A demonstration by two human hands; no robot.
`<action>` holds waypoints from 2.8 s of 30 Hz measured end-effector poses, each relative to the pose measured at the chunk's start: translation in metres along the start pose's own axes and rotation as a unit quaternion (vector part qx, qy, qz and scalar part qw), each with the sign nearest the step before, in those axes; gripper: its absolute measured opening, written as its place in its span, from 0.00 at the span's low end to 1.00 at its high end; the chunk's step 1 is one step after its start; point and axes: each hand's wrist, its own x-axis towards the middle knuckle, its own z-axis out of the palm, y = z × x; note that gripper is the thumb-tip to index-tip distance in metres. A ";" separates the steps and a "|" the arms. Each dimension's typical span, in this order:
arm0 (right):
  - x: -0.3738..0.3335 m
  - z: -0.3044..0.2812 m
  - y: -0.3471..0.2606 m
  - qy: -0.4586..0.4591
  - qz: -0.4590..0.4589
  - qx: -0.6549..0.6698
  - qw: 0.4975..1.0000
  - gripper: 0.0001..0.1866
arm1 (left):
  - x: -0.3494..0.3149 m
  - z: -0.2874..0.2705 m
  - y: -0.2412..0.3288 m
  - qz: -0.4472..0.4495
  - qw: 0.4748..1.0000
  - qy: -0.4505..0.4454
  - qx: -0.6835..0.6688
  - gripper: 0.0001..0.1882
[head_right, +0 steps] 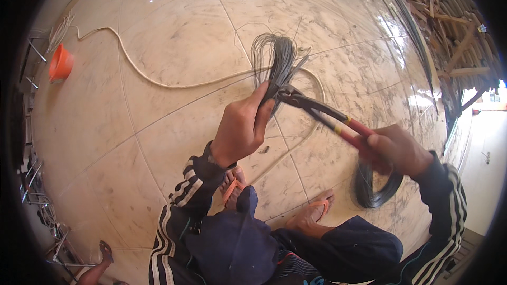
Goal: The person sits on a tiled floor and repeatedly cuts a coil of black wire into short segments using pliers. They gather the cut pieces into a bundle and continue cutting additional lengths from the coil.
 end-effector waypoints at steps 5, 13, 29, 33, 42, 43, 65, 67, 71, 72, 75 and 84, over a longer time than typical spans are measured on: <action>0.000 0.011 0.005 -0.050 0.013 0.138 0.989 0.28 | -0.005 0.011 0.001 -0.009 1.000 -0.010 -0.009 0.18; -0.018 0.037 -0.022 0.266 -0.296 -0.400 0.825 0.33 | -0.002 0.002 0.001 -0.042 0.999 -0.020 -0.001 0.19; 0.026 0.002 0.024 -0.116 -0.026 0.171 0.978 0.40 | 0.007 -0.002 0.006 -0.009 0.999 -0.032 0.020 0.20; 0.020 0.013 0.002 0.014 -0.070 0.065 0.995 0.32 | -0.001 -0.008 0.003 -0.027 0.999 -0.021 0.028 0.20; 0.001 0.032 -0.016 0.372 -0.334 -0.545 0.674 0.30 | 0.007 0.000 -0.003 -0.019 0.999 -0.001 0.027 0.20; 0.014 0.033 -0.016 0.413 -0.380 -0.613 0.556 0.28 | 0.000 -0.008 -0.005 -0.029 0.999 -0.010 0.039 0.20; -0.007 0.046 0.013 0.340 -0.349 -0.473 0.734 0.36 | 0.005 -0.002 0.007 -0.026 0.999 -0.040 0.021 0.21; -0.003 0.045 0.020 0.372 -0.371 -0.529 0.667 0.35 | 0.004 0.001 0.007 -0.021 0.999 -0.039 0.014 0.21; 0.000 0.045 0.028 0.152 -0.281 -0.296 0.900 0.32 | 0.010 0.005 0.008 -0.019 0.999 -0.036 0.001 0.21; 0.008 0.028 0.035 -0.006 -0.188 -0.024 0.982 0.32 | 0.005 0.003 0.008 -0.017 0.999 -0.030 0.015 0.20; 0.032 0.027 0.073 -0.154 -0.064 0.316 0.934 0.35 | 0.000 -0.002 0.006 0.009 0.999 -0.029 0.019 0.19; 0.032 0.034 0.073 0.088 -0.209 -0.032 0.973 0.29 | 0.010 0.031 0.013 -0.010 0.993 -0.099 0.056 0.22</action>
